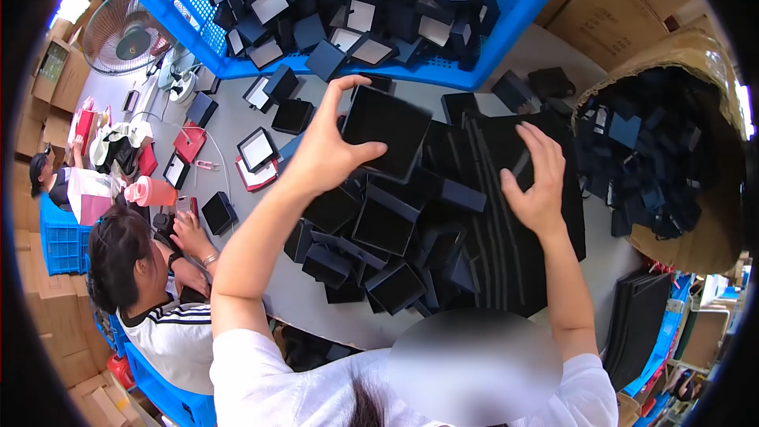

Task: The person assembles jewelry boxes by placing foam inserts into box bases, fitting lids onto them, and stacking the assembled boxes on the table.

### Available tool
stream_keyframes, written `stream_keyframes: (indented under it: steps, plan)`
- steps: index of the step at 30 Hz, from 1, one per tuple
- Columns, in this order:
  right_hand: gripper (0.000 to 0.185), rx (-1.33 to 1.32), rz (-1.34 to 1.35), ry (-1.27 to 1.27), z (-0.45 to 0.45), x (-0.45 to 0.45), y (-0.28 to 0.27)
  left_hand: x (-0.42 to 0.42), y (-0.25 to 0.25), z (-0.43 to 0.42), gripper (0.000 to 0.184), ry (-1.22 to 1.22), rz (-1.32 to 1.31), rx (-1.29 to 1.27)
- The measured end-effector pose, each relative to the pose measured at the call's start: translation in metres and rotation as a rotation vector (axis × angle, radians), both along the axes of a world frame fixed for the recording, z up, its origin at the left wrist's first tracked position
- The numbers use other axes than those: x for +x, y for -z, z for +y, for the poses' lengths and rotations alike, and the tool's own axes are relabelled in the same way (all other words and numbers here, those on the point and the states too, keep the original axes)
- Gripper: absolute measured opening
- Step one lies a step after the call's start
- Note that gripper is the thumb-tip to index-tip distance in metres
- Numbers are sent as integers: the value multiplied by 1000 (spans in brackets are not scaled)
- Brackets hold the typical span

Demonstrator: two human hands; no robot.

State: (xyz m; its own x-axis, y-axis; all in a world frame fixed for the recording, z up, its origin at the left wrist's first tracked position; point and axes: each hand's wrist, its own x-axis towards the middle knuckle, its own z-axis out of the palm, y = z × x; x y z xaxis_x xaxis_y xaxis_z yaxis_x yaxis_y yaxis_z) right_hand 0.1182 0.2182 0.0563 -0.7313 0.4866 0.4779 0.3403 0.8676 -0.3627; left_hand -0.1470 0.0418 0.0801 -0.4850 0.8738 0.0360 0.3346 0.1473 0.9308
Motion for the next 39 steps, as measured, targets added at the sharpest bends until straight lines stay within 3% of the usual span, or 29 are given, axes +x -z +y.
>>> stream_keyframes:
  steps: [1, 3, 5, 7, 9, 12, 13, 16, 18, 19, 21, 23, 25, 27, 30, 31, 33, 35, 36, 37, 39]
  plan:
    - [61, -13, -58, 92, 17, 9, 22, -13, -13, -3, 79, 128, 142, -118]
    - [72, -108, -235, 140, 44, 36, 74, -58, -7, 5, 86, 330, -165, -331]
    - [82, -98, -449, 107, 43, 54, 92, -113, 38, 46, 95, 72, 165, -240]
    - [85, -128, -572, 143, 39, 72, 102, -184, 113, 92, 99, -177, 481, -267]
    - [82, -240, -468, 167, 38, 94, 118, -215, 174, 132, 104, -370, 631, -493]
    - [73, -184, -459, 179, 32, 93, 114, -218, 206, 155, 107, -411, 756, -595]
    - [72, -179, -462, 194, 31, 93, 114, -224, 213, 161, 112, -405, 641, -651]
    - [69, -232, -374, 268, 35, 99, 103, -211, 204, 154, 113, -424, 548, -772]
    - [66, -285, -182, 314, 36, 100, 93, -211, 205, 133, 111, -460, 472, -538]
    - [66, -292, -134, 302, 36, 97, 84, -208, 197, 121, 111, -457, 487, -545]
    - [66, -284, -64, 247, 30, 77, 64, -166, 131, 79, 108, -154, -73, -18]
    - [67, -288, 27, 125, 16, 43, 38, -98, 59, 47, 107, -15, -153, 16]
    - [68, -248, 106, -59, -2, 10, 16, -39, 32, 28, 108, 187, -57, 127]
    - [68, -191, 97, -248, -24, -15, -6, 12, 10, 14, 108, 322, -408, 81]
    - [66, -71, -43, -401, -47, -29, -19, 61, 6, 7, 111, 473, -395, 120]
    - [59, -82, -53, -426, -52, -24, -23, 67, 10, 6, 112, 494, -284, 173]
    - [55, -66, -68, -419, -58, -8, -30, 83, 6, 1, 103, 532, -577, 248]
    - [56, -119, -40, -352, -67, 6, -29, 108, 1, -3, 94, 333, -946, 206]
    - [60, -116, 57, -245, -75, 12, -25, 114, 3, -6, 86, 317, -896, 179]
    - [64, -75, 64, -154, -82, 19, -21, 119, 10, -7, 86, 354, -762, 248]
    - [71, -97, 36, -88, -101, 34, -14, 132, 11, -15, 87, 412, -749, 222]
